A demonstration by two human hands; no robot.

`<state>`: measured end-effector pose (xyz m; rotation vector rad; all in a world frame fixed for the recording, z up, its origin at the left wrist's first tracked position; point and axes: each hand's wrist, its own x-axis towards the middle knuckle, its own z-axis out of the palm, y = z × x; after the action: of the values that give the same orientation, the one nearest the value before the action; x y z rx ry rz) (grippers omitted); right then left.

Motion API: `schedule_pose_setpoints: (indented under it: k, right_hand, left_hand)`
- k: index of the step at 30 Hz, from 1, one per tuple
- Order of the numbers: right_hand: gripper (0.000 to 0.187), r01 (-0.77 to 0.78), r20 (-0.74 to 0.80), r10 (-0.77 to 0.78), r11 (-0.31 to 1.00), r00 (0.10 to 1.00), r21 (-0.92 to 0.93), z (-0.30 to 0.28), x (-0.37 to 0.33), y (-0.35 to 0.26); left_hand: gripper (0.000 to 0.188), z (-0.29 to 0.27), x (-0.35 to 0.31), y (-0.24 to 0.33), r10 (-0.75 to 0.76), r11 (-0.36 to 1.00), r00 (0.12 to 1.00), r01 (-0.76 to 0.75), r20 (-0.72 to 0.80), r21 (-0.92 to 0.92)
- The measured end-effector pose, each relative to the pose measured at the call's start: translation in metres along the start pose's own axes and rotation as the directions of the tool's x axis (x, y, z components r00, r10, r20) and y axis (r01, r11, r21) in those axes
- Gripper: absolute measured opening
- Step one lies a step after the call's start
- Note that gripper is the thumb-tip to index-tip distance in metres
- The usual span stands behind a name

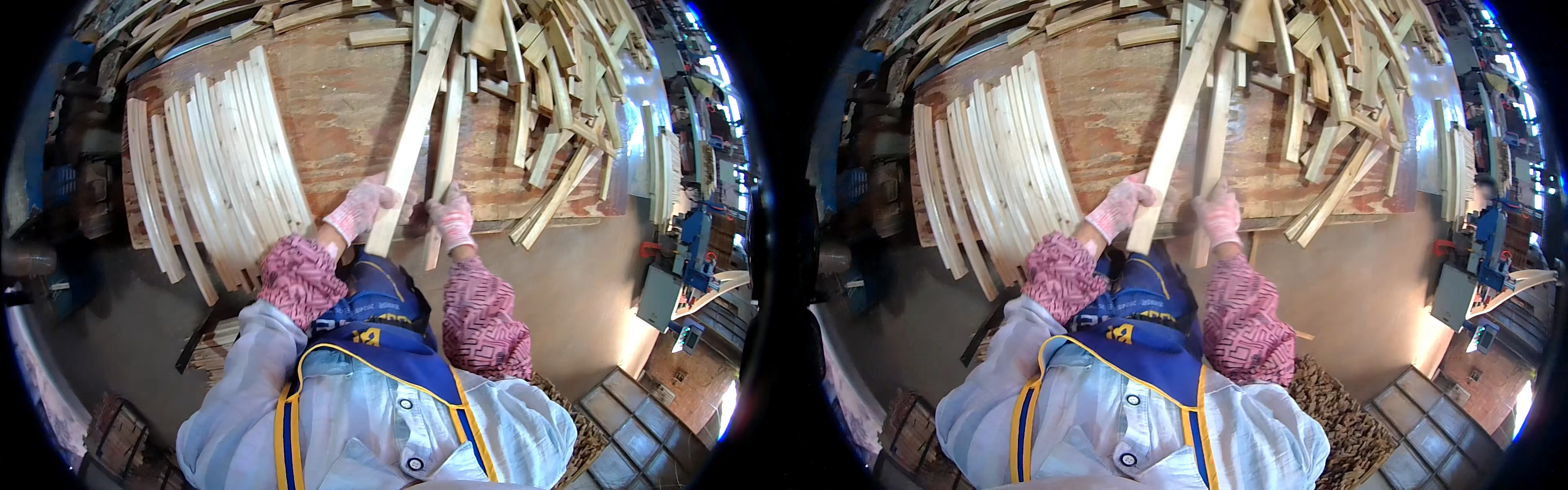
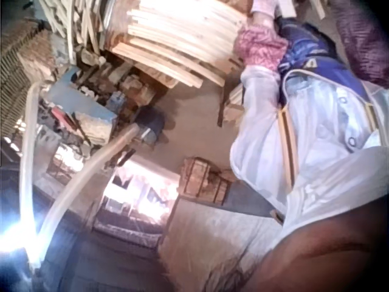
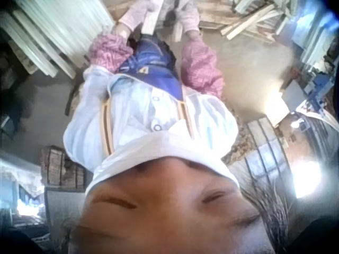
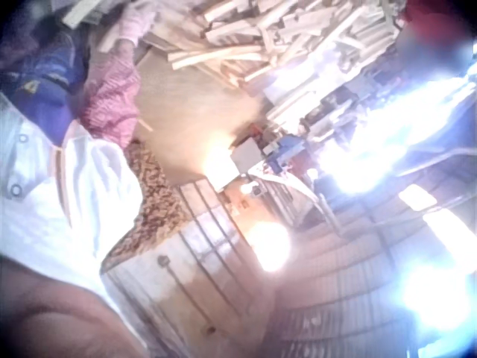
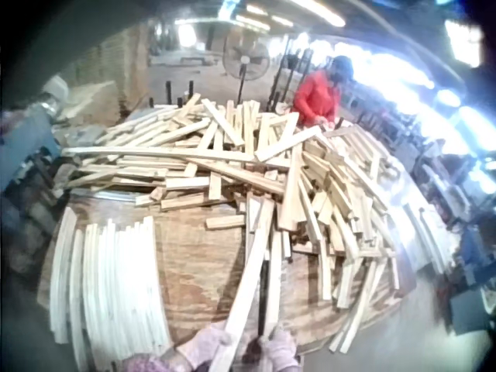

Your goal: The person sorts and stacks thin wooden planks on a workbench in a factory. They pick up planks from a pile, align them, and place them into neat stacks, occasionally moving the stacks to different locations on the bench or nearby tables.

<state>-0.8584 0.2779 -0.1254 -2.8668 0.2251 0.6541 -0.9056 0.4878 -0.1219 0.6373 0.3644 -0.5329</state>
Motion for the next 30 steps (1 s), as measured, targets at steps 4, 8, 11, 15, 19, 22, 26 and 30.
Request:
schedule_pose_setpoints:
  k: [4,8,11,15,19,22,26,30]
  right_hand:
    - [0.035,-0.120,0.247,-0.273,0.411,0.930,0.904,0.002,-0.011,0.040]
    - [0.033,-0.233,0.340,-0.469,0.272,0.815,0.934,-0.017,-0.053,-0.007]
    - [0.030,-0.069,0.268,-0.529,0.366,0.805,0.928,-0.001,-0.044,-0.036]
    - [0.031,0.759,-0.018,-0.790,0.582,0.613,0.293,0.019,-0.010,-0.080]
    - [0.038,0.138,0.357,-0.429,0.777,0.830,0.614,0.055,-0.004,-0.104]
    - [0.030,0.293,0.263,-0.480,0.799,0.837,0.526,0.060,-0.020,-0.120]
    - [0.039,0.499,0.148,-0.623,0.727,0.768,0.471,0.065,-0.040,-0.168]
    - [0.044,0.651,0.158,-0.693,0.718,0.704,0.248,0.077,-0.049,-0.219]
  left_hand:
    - [0.043,-0.012,-0.058,0.002,0.136,0.990,0.976,-0.141,-0.171,-0.020]
    - [0.028,-0.013,-0.078,-0.010,0.245,0.954,0.865,-0.295,-0.437,-0.051]
    - [0.020,-0.022,-0.077,-0.004,0.252,0.942,0.858,-0.324,-0.448,-0.091]
    - [0.022,-0.027,-0.086,0.003,0.288,0.918,0.828,-0.382,-0.481,-0.108]
    - [0.027,-0.032,-0.098,-0.009,0.333,0.915,0.769,-0.403,-0.545,-0.010]
    - [0.026,-0.036,-0.129,-0.012,0.309,0.910,0.764,-0.410,-0.567,-0.056]
    - [0.035,-0.093,-0.198,-0.002,0.479,0.877,0.609,-0.368,-0.633,0.309]
    - [0.044,-0.207,-0.276,-0.022,0.777,0.626,0.206,-0.348,-0.595,0.698]
